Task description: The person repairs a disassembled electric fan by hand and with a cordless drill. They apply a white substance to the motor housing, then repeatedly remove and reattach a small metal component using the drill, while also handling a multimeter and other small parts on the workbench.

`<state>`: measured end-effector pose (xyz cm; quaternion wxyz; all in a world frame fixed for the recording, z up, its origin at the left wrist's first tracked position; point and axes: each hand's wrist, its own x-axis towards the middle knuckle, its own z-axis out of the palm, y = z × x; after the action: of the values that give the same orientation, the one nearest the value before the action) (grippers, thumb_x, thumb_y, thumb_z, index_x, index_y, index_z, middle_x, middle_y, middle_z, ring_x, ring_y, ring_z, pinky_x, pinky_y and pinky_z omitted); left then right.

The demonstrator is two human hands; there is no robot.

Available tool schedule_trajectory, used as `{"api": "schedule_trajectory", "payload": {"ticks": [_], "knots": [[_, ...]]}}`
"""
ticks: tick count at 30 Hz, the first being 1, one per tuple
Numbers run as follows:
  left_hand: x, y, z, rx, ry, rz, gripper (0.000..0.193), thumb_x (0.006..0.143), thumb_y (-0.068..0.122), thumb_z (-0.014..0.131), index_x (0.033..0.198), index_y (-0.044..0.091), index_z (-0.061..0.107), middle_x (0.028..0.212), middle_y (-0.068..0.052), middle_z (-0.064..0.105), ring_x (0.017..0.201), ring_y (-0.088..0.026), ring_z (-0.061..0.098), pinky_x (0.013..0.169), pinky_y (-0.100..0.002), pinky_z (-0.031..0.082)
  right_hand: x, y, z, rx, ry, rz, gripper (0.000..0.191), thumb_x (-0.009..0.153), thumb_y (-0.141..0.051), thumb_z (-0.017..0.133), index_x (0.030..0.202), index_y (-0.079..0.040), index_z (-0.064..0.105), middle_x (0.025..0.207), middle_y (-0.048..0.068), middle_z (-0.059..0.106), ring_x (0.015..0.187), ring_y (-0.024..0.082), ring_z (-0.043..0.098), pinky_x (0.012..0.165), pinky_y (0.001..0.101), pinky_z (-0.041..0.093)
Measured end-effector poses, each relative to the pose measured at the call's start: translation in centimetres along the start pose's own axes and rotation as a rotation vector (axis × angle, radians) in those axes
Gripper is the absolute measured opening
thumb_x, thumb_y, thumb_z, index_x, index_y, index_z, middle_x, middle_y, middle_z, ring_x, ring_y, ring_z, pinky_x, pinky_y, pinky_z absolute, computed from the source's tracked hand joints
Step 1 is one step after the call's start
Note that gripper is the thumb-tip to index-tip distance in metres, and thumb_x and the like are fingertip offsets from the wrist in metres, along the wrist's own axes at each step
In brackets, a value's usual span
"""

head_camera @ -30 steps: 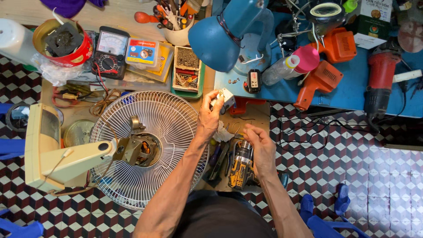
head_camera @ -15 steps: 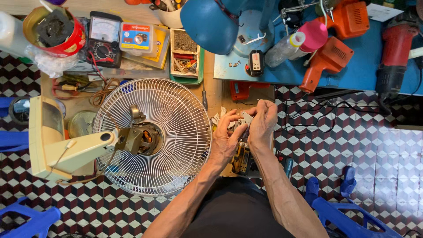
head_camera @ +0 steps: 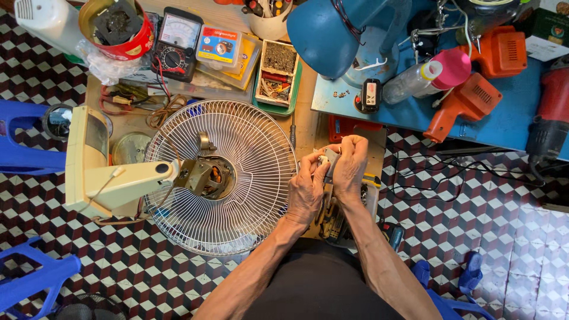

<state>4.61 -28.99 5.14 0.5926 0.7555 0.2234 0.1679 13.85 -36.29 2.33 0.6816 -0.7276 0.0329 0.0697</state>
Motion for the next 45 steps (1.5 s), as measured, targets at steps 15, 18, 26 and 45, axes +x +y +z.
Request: {"api": "schedule_trajectory", "payload": {"ticks": [15,18,26,45], "knots": [[1.1,-2.2,0.2,-0.347,-0.29,-0.587,0.032,0.087,0.024,0.074,0.111,0.003,0.069,0.092,-0.004,0.073,0.079,-0.011,0.067,0.071,-0.023,0.056,0.1,-1.7,-2.7,-0.412,-0.131,-0.163,0.016,0.108,-0.017,0.048,0.112,-0.002,0.046,0.069,0.013,0.067,0.062,0.022,0.07,0.055,0.0375,0.054],[1.4,-2.8,0.2,-0.381,-0.348,-0.593,0.028,0.085,0.017,0.079,0.105,0.0,0.068,0.081,-0.004,0.065,0.07,-0.01,0.06,0.062,-0.02,0.051,-0.2,-1.8,-3.2,-0.429,-0.206,-0.252,0.021,0.102,-0.015,0.056,0.11,0.0,0.043,0.076,0.015,0.065,0.065,0.025,0.072,0.056,0.0383,0.055],[-0.6,-2.4,0.3,-0.229,-0.331,-0.471,0.023,0.086,0.014,0.075,0.103,0.0,0.067,0.085,-0.001,0.065,0.073,-0.007,0.06,0.063,-0.018,0.052,-1.2,-1.2,-4.1,-0.433,-0.203,-0.183,0.018,0.107,-0.02,0.049,0.111,-0.003,0.046,0.072,0.015,0.069,0.066,0.025,0.074,0.057,0.0399,0.056],[-2.6,3.0,-2.6,-0.08,-0.179,-0.184,0.022,0.096,0.026,0.07,0.111,0.011,0.077,0.099,-0.002,0.077,0.077,-0.007,0.065,0.068,-0.023,0.058,0.1,-3.7,-3.9,-0.164,-0.121,0.112,0.025,0.103,-0.024,0.051,0.106,0.0,0.054,0.073,0.012,0.07,0.06,0.015,0.065,0.056,0.0283,0.053]]}}
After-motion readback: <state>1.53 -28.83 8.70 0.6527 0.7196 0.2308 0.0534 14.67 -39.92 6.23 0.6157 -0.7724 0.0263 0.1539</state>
